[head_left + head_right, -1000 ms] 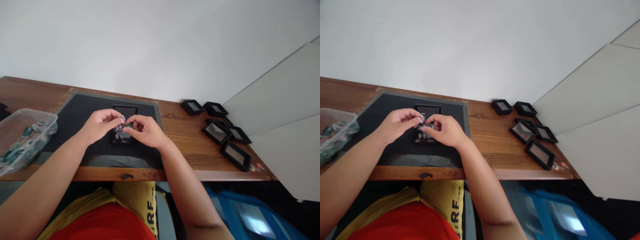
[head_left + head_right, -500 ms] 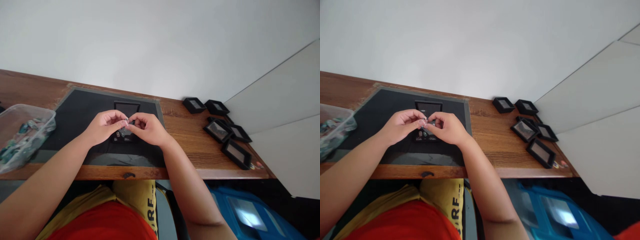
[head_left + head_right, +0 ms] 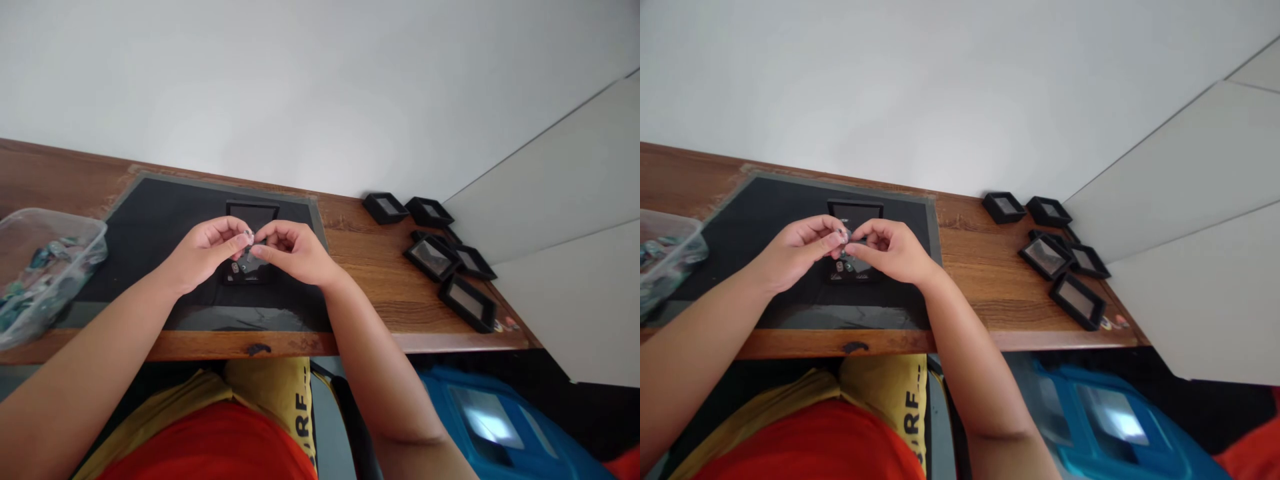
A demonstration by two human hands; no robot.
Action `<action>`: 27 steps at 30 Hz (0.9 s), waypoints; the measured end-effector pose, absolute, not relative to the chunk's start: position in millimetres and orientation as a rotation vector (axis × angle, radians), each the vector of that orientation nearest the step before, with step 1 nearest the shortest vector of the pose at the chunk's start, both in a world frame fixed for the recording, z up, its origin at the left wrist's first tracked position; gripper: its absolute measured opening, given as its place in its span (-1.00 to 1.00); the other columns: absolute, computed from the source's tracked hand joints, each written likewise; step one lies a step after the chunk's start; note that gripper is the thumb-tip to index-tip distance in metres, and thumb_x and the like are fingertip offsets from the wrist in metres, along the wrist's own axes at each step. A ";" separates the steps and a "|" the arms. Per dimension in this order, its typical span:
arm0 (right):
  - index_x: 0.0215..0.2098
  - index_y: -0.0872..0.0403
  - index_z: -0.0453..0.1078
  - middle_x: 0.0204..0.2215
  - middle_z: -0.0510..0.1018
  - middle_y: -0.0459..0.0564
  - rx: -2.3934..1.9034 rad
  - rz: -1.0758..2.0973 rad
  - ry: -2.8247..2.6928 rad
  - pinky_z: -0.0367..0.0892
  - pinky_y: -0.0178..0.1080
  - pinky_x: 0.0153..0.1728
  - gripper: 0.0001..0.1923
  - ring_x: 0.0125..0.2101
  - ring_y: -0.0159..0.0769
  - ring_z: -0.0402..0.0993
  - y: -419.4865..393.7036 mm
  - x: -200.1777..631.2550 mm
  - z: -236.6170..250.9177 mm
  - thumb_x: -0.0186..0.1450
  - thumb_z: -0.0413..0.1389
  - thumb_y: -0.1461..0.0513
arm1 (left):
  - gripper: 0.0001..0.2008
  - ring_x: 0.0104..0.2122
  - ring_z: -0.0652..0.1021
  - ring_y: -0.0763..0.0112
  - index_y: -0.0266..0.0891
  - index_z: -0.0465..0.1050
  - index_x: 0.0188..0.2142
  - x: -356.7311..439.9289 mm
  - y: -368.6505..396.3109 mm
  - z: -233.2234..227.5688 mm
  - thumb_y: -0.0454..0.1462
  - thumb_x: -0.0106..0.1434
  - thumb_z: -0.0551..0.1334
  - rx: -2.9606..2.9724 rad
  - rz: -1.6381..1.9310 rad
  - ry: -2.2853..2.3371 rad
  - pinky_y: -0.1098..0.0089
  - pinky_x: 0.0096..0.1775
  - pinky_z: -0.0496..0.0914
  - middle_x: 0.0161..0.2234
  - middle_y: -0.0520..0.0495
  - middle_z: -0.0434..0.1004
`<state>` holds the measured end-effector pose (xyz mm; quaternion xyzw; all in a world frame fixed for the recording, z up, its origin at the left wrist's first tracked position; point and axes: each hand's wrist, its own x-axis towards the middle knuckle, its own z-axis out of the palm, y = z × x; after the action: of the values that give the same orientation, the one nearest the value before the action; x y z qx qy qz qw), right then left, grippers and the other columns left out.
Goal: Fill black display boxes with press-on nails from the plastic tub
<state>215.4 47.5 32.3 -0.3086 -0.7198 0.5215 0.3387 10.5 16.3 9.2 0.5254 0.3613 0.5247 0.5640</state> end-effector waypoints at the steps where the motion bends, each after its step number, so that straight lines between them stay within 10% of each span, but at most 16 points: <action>1: -0.25 0.12 0.49 -0.61 0.29 -0.31 -0.790 1.362 -1.853 -0.01 -0.37 -0.58 -0.58 -0.61 -0.56 0.06 47.3 214.6 32.1 0.16 0.48 0.02 | -0.59 -0.45 0.46 0.54 -0.23 0.64 -0.31 9.8 16.1 8.9 0.03 0.09 0.59 1.213 1.222 0.826 0.52 -0.36 0.39 -0.46 0.01 0.53; 27: -0.36 0.05 0.41 -0.61 0.33 -0.29 -0.679 1.326 -1.614 0.06 -0.34 -0.53 -0.60 -0.60 -0.55 0.05 49.8 210.1 37.7 0.16 0.48 0.01 | -0.70 -0.48 0.37 0.61 -0.23 0.61 -0.33 8.5 17.9 10.3 -0.10 0.15 0.59 0.945 1.239 0.583 0.52 -0.37 0.39 -0.35 0.04 0.44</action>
<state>210.1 49.8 37.7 -0.2754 -0.6542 0.5375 0.4553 8.5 17.9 10.3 0.4200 0.2592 0.5503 0.6735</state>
